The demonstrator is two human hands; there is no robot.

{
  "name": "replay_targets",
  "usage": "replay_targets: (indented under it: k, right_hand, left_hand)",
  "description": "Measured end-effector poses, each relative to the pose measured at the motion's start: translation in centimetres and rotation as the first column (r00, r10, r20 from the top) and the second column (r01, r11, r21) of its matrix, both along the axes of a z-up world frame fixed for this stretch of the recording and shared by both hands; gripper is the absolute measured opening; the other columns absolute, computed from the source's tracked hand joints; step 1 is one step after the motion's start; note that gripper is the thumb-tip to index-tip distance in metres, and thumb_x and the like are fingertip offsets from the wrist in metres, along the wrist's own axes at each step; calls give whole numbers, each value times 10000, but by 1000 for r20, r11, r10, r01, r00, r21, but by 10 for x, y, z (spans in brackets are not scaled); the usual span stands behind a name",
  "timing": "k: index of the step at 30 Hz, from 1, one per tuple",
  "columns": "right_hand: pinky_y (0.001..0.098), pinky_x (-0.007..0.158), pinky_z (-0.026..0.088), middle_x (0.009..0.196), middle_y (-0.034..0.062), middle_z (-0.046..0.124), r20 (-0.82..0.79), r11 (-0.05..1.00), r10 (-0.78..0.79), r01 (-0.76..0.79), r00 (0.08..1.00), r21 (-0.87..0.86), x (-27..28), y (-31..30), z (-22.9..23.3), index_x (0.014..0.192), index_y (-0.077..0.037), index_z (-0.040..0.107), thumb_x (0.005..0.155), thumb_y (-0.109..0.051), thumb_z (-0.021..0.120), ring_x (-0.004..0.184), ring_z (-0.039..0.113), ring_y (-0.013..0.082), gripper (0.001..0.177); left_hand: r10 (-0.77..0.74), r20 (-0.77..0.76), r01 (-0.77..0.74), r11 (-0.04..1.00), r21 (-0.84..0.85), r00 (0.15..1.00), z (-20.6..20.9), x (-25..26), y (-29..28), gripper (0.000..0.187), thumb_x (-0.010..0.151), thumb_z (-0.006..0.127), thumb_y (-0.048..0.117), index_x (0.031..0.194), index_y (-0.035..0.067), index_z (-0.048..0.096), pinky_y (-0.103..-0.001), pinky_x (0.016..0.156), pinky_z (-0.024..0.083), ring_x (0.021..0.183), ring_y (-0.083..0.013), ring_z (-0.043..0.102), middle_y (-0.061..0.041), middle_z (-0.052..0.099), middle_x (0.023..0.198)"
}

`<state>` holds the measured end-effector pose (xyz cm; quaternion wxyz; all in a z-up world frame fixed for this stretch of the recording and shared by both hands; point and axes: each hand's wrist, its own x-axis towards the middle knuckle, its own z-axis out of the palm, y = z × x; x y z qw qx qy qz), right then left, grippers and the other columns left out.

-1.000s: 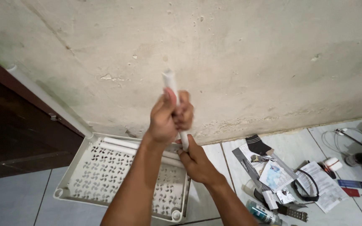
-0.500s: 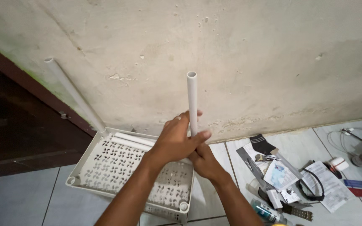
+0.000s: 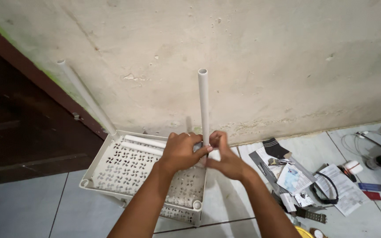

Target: The person inserts multiple white plastic rods into the slots of a perforated plastic tray, then lifts the tray and places it on a bed. The person returns to the floor and picks up the tray again.

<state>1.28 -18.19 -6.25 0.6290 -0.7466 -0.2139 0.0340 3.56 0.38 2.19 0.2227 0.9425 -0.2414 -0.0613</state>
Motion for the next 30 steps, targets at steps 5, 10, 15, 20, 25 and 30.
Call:
replay_targets:
  k: [5, 10, 15, 20, 25, 30]
  right_hand:
    - [403, 1062, 434, 1248, 121, 575, 225, 931, -364, 350, 904, 99, -15, 26, 45, 1322, -15, 466, 896, -140, 699, 1201, 557, 228, 501]
    - [282, 735, 511, 928, 42, 604, -1, 797, -512, 476, 859, 371, -13, 83, 69, 1163, -20, 574, 1011, -197, 628, 825, 570, 97, 240]
    - [272, 437, 322, 599, -25, 483, -109, 710, -591, 580, 799, 400, -7, 103, 78, 830, -19, 530, 1045, -238, 638, 520, 424, 55, 325]
    - [283, 400, 323, 521, -38, 490, -165, 815, -434, 464, 886, 348, 14, 89, 78, 604, -70, 530, 963, -261, 692, 462, 415, 51, 437]
    - [280, 406, 315, 527, -22, 495, -155, 698, -544, 547, 824, 462, 13, 82, 80, 597, -95, 510, 996, -240, 665, 452, 416, 65, 451]
    - [344, 441, 298, 514, -37, 297, -80, 459, -323, 230, 943, 858, 6, 21, 146, 707, -165, 396, 1054, -293, 555, 429, 296, 122, 403]
  left_hand:
    - [8, 21, -10, 995, 96, 1000, 11, -15, 5, 276, 871, 666, 429, 939, 183, 774, -455, 855, 359, 925, -247, 664, -56, 746, 917]
    - [-12, 100, 12, 1000, 0, 995, 11, -23, 7, 200, 783, 710, 254, 963, 171, 730, -461, 785, 349, 901, -242, 652, -22, 751, 1005]
    - [-5, -3, 6, 981, 195, 1000, 10, -21, 8, 113, 852, 690, 272, 882, 174, 737, -426, 813, 344, 894, -232, 647, -44, 742, 906]
    - [-25, 147, 12, 996, 83, 989, 2, -22, 15, 137, 850, 671, 272, 904, 156, 720, -453, 739, 336, 874, -254, 644, -42, 725, 876]
    - [-38, 157, 26, 997, 76, 987, -6, -18, 12, 165, 896, 645, 292, 941, 151, 719, -462, 776, 353, 863, -271, 642, -52, 723, 886]
    - [-14, 318, 36, 997, -63, 948, -10, -28, 19, 326, 946, 619, 460, 925, 155, 734, -464, 807, 371, 892, -257, 656, -52, 723, 866]
